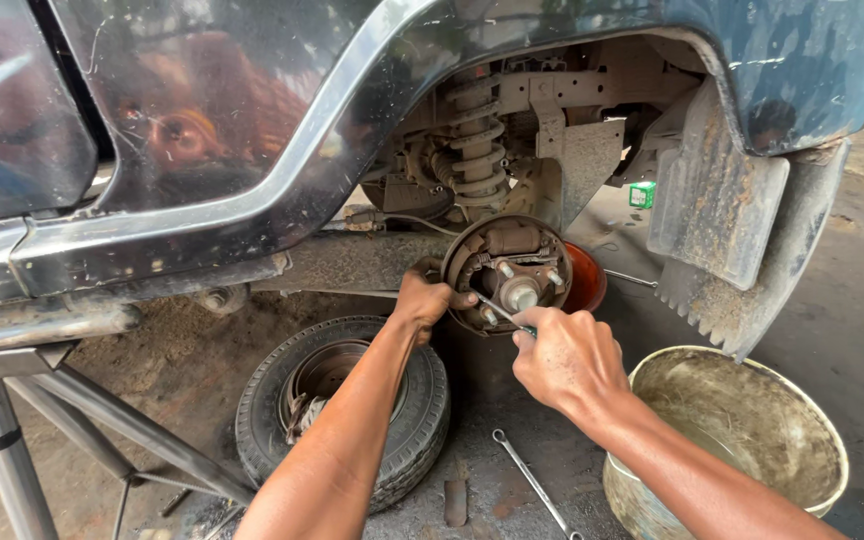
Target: The person uses a screwdriver and by hand to remove and replace components of a drum brake assembly. They manipulate springs and brake shoes while working on the ground near a vehicle.
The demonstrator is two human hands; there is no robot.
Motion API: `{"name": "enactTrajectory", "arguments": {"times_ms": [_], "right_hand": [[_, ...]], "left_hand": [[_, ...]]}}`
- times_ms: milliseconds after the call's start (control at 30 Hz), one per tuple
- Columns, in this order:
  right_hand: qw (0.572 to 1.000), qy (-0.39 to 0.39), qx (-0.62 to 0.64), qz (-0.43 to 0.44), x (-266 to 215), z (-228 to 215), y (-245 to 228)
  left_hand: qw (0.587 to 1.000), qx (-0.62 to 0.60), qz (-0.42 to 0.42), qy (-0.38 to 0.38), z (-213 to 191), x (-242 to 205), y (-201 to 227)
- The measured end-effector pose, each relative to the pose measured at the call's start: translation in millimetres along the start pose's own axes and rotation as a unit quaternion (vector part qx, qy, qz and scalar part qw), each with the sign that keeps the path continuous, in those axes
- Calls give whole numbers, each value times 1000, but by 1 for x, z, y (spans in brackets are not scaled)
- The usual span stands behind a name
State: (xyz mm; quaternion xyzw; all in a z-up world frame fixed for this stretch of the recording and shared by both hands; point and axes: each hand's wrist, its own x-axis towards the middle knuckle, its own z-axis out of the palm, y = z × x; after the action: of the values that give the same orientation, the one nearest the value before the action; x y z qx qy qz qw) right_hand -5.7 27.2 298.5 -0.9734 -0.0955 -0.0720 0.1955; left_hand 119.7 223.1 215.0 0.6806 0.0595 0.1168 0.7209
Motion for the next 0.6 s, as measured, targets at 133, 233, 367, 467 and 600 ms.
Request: {"name": "enactTrajectory", "arguments": {"times_ms": [133, 233, 367, 467, 600], "right_hand": [[1000, 15, -10, -11, -7, -3, 0], [1000, -1, -13, 4, -10, 1, -3], [999, -28, 39, 26, -4, 3, -1], [995, -55, 75, 41, 2, -1, 3], [995, -70, 55, 45, -1, -7, 1]], "left_hand": [[999, 27, 22, -30, -10, 4, 0], [997, 48, 39, -43, -10, 6, -4], [999, 34, -4, -35, -10, 5, -3], [998, 51, -27, -35, -12, 3, 0], [998, 34, 10, -47, -12, 4, -4]]}}
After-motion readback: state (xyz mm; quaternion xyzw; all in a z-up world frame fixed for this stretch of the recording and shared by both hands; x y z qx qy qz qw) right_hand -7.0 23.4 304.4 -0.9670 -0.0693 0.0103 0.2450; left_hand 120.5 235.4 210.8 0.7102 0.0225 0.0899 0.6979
